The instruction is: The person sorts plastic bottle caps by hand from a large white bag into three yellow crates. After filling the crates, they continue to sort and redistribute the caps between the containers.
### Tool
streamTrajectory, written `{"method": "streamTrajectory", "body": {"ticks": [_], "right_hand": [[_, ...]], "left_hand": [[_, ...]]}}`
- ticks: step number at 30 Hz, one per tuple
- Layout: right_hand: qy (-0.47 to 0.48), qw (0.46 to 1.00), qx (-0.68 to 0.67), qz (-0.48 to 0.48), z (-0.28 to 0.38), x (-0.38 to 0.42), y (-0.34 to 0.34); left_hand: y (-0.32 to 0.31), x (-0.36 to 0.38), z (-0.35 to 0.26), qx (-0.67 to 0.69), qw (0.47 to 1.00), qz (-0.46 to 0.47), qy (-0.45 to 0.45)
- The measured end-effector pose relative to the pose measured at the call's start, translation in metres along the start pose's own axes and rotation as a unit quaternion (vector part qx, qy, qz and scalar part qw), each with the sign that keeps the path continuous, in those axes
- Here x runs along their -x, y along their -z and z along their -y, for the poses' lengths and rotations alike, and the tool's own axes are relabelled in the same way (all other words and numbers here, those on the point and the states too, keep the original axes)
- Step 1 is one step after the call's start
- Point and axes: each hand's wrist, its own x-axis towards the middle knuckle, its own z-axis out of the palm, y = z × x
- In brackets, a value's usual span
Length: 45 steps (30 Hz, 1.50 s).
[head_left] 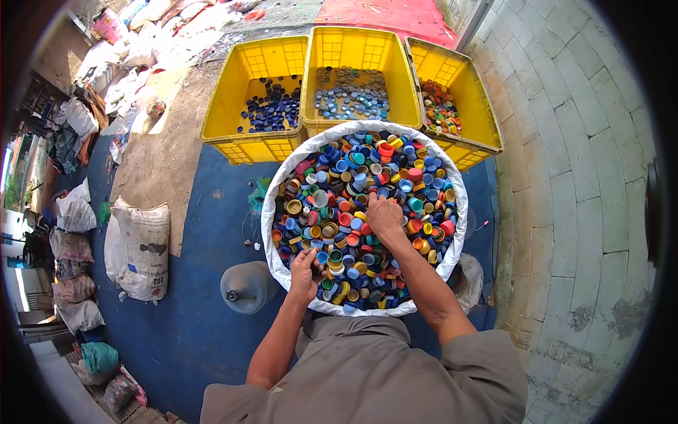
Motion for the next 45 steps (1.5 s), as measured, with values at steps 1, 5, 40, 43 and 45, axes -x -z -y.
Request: {"method": "streamTrajectory", "body": {"ticks": [1,5,40,43,45], "right_hand": [[-0.023,0.999,-0.032,0.024,0.000,0.000,0.004],[-0.077,0.988,-0.111,0.069,-0.002,0.001,0.009],[-0.189,0.168,-0.963,0.091,-0.068,0.133,0.018],[-0.187,0.170,-0.963,0.094,-0.069,0.137,0.009],[-0.191,0.176,-0.961,0.093,-0.069,0.138,0.004]], "left_hand": [[0.000,-0.001,0.001,0.000,1.000,0.001,0.000],[-0.009,-0.003,0.002,-0.011,1.000,0.004,0.004],[-0.134,-0.105,0.012,-0.725,0.570,-0.069,-0.381],[-0.140,-0.097,0.012,-0.765,0.525,-0.070,-0.367],[-0.144,-0.097,0.011,-0.784,0.500,-0.080,-0.359]]}}
